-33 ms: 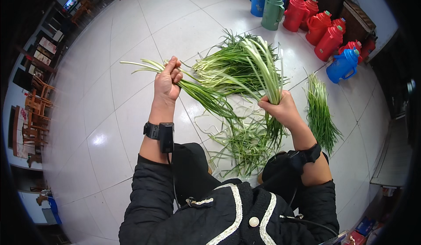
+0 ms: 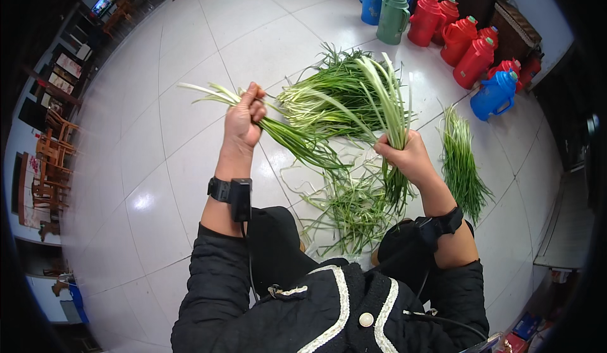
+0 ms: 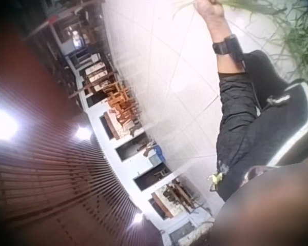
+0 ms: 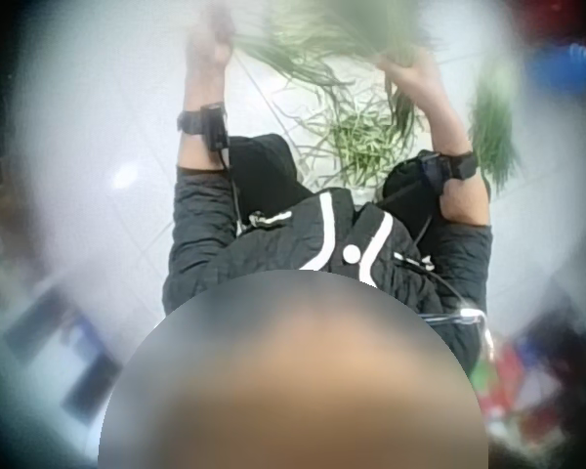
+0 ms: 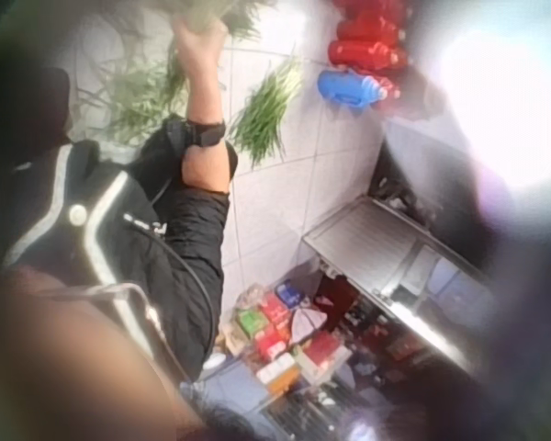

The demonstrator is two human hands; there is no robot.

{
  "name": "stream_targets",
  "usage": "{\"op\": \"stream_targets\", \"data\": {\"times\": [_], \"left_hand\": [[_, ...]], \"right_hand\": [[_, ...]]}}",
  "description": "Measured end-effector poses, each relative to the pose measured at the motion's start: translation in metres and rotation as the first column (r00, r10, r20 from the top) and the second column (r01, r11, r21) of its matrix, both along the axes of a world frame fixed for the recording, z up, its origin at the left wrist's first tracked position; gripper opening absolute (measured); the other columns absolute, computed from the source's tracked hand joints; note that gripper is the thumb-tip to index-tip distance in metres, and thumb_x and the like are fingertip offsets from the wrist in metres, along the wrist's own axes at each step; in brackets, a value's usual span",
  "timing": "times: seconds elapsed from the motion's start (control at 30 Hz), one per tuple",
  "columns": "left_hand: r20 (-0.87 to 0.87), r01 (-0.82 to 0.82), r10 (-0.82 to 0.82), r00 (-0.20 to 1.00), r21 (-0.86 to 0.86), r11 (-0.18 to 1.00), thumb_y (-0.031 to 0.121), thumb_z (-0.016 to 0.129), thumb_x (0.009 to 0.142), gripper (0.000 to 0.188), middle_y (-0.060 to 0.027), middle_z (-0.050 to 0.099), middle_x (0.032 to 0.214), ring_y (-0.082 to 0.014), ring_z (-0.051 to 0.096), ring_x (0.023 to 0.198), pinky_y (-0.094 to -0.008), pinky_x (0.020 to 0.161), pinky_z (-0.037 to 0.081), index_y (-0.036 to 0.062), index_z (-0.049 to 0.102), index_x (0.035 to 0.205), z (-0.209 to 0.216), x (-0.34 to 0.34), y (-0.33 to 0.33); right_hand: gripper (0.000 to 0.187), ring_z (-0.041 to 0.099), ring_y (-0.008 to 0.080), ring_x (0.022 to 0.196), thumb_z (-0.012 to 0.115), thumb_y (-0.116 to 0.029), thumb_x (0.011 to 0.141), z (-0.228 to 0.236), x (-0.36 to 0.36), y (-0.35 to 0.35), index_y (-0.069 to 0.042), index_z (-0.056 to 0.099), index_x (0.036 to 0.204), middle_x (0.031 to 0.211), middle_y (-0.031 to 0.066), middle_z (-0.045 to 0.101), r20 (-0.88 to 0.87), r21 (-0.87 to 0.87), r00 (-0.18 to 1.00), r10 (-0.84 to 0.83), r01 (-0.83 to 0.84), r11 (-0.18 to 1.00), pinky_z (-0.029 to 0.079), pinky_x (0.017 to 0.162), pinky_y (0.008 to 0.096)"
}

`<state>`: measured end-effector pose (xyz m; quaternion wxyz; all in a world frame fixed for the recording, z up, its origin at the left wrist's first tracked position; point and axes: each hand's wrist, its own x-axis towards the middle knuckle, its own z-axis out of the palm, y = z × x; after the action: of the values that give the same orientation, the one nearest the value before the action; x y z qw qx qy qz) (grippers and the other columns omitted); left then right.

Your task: The person sits on the floor and sorts a large pile of green onions by hand, separating them into smaller bundles. The person repeatedly picks up bunches, aligns the stems, and places the sorted portions into separate piles on the floor.

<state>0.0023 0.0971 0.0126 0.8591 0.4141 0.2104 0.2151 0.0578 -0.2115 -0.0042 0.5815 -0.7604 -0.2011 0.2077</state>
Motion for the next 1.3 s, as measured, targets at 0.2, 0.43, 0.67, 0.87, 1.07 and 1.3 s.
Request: {"op": "stream_targets", "data": {"times": [0.2, 0.43, 0.67, 0.87, 1.07, 1.3], "left_hand": [[0.139, 0.517, -0.512, 0.848, 0.003, 0.856, 0.041, 0.046, 0.092, 0.058, -0.0082, 0.048, 0.098, -0.0067, 0.043, 0.071, -0.0172, 0.057, 0.043, -0.0072, 0.040, 0.124, -0.018, 0.002, -0.046], [0.142, 0.689, -0.676, 0.723, -0.079, 0.720, 0.030, 0.030, 0.096, 0.049, -0.0148, 0.044, 0.130, -0.0240, 0.048, 0.115, -0.0357, 0.097, 0.041, 0.0017, 0.032, 0.136, -0.012, -0.001, -0.092], [0.170, 0.791, -0.775, 0.609, -0.061, 0.609, 0.026, 0.032, 0.096, 0.050, -0.0120, 0.042, 0.133, -0.0236, 0.050, 0.112, -0.0405, 0.091, 0.044, 0.0070, 0.023, 0.141, -0.015, -0.008, -0.105], [0.004, 0.599, -0.600, 0.800, 0.053, 0.799, 0.020, 0.037, 0.094, 0.039, -0.0121, 0.053, 0.112, -0.0173, 0.054, 0.088, -0.0298, 0.074, 0.048, -0.0001, 0.040, 0.127, -0.015, -0.007, -0.089], [-0.035, 0.517, -0.518, 0.854, 0.151, 0.842, 0.011, 0.054, 0.089, 0.025, -0.0014, 0.050, 0.081, -0.0033, 0.035, 0.053, -0.0180, 0.045, 0.030, -0.0008, 0.051, 0.110, -0.014, -0.010, -0.088], [-0.042, 0.493, -0.492, 0.869, 0.137, 0.859, 0.013, 0.063, 0.084, 0.012, 0.0004, 0.052, 0.066, -0.0035, 0.034, 0.046, -0.0185, 0.041, 0.025, 0.0024, 0.057, 0.085, -0.011, -0.013, -0.100]], "right_hand": [[0.018, 0.046, 0.0065, 0.055, 0.056, -0.018, 0.089, -0.004, -0.001, 0.008, 0.000, 0.057, 0.090, 0.067, 0.0009, 0.052, -0.129, 0.236, 0.991, -0.023, 0.053, 0.970, 0.038, 0.050, 0.0221], [0.019, 0.056, 0.0092, 0.057, 0.056, -0.009, 0.087, -0.001, -0.014, 0.033, 0.001, 0.053, 0.103, 0.075, 0.0045, 0.062, -0.051, 0.292, 0.994, 0.101, -0.082, 0.953, 0.047, 0.051, 0.0231], [0.015, 0.053, 0.0070, 0.052, 0.063, -0.007, 0.081, 0.000, -0.018, 0.045, 0.001, 0.061, 0.093, 0.073, 0.0026, 0.061, -0.147, 0.289, 0.987, 0.070, -0.025, 0.957, 0.043, 0.046, 0.0210], [0.017, 0.053, 0.0071, 0.052, 0.064, -0.011, 0.082, -0.008, -0.006, 0.035, 0.002, 0.060, 0.093, 0.079, 0.0093, 0.064, -0.272, 0.409, 0.958, 0.087, 0.033, 0.912, 0.044, 0.048, 0.0195], [0.019, 0.053, 0.0066, 0.052, 0.065, -0.012, 0.083, -0.008, -0.008, 0.035, 0.001, 0.059, 0.094, 0.080, 0.0095, 0.063, -0.286, 0.414, 0.950, 0.123, 0.006, 0.910, 0.043, 0.048, 0.0197], [0.015, 0.049, 0.0044, 0.048, 0.067, -0.015, 0.080, 0.000, -0.014, 0.042, -0.002, 0.062, 0.081, 0.067, 0.0011, 0.060, -0.215, 0.270, 0.972, 0.092, -0.031, 0.962, 0.038, 0.043, 0.0191]]}}
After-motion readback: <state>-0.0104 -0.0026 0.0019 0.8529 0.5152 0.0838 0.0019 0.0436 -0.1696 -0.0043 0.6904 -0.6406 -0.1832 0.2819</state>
